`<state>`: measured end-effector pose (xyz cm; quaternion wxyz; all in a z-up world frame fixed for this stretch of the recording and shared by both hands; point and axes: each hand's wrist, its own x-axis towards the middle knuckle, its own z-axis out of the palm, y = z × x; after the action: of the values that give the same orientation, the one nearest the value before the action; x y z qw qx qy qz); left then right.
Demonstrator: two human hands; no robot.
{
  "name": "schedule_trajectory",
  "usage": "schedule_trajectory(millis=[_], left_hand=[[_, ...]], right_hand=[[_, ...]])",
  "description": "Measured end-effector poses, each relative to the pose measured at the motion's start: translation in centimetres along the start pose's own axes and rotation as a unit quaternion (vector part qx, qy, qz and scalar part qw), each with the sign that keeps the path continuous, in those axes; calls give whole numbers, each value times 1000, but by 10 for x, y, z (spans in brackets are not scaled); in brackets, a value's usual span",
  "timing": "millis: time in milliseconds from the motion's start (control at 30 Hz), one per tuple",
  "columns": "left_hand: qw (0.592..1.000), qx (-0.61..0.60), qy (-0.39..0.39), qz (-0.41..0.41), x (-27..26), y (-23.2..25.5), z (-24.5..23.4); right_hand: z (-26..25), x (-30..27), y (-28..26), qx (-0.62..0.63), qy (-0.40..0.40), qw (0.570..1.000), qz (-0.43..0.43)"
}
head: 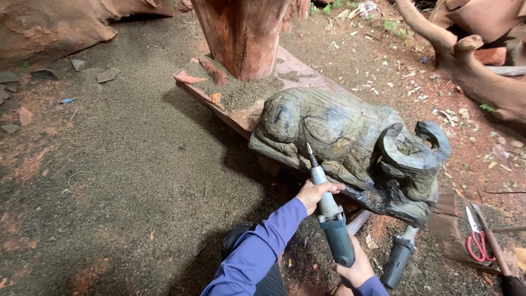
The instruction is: Carving details into a wooden buffalo sculpture using a power rotary tool
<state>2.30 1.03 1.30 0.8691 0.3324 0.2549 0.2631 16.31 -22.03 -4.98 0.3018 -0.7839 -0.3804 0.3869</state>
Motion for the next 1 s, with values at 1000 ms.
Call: schedule_trajectory(millis=[1000], left_hand=[[995, -77, -30, -50, 12, -10, 23]], right_hand=[[-89, -11, -34, -154, -28, 987, 39]])
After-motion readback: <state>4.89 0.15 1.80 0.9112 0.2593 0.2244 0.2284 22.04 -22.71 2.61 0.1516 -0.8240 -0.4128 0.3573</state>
